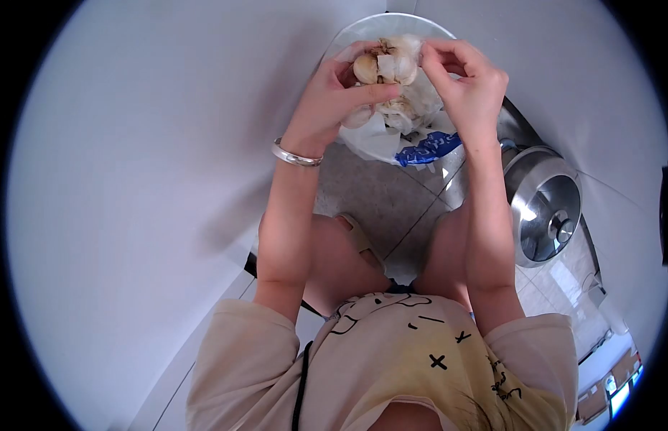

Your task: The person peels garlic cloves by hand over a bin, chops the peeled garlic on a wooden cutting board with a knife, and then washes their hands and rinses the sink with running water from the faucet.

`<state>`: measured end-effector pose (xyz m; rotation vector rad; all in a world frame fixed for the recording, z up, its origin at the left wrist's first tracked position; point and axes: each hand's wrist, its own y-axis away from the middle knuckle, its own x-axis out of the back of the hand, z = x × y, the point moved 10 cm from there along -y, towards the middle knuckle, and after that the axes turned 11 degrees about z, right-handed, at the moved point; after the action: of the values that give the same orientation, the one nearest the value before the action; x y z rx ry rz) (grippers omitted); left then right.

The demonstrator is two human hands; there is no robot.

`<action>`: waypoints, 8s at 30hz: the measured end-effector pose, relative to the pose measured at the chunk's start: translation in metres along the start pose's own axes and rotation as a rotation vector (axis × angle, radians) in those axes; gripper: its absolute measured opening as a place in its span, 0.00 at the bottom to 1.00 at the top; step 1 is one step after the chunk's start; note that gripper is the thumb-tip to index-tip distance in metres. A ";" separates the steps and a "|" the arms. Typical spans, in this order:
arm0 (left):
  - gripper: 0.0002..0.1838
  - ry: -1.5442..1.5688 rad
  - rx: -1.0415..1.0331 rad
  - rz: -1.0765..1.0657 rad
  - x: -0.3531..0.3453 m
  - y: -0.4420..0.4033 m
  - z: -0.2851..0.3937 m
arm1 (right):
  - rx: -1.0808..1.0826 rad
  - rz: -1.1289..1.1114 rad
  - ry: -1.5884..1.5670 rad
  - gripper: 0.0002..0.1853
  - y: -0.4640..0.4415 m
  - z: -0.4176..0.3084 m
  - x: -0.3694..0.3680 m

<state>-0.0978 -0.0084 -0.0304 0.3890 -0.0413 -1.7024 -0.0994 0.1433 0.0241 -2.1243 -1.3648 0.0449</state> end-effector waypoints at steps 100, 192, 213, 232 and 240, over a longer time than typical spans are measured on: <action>0.20 0.081 0.090 0.044 -0.018 -0.008 -0.017 | 0.041 -0.279 0.091 0.12 0.016 -0.009 -0.032; 0.24 0.453 0.040 -0.114 -0.021 -0.006 -0.002 | -0.401 0.134 -0.089 0.16 0.008 0.038 0.007; 0.21 -0.255 -0.417 0.102 -0.011 -0.004 0.022 | -0.371 -0.187 -0.341 0.15 0.018 0.014 -0.028; 0.22 0.243 -0.095 -0.004 -0.007 -0.003 0.013 | -0.628 -0.295 -0.743 0.18 0.018 0.009 -0.035; 0.20 0.325 -0.063 -0.019 -0.008 -0.001 0.016 | -0.593 -0.328 -0.823 0.18 0.017 0.006 -0.034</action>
<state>-0.1023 -0.0038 -0.0139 0.6159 0.2536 -1.6364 -0.1033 0.1122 0.0010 -2.4252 -2.4385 0.4795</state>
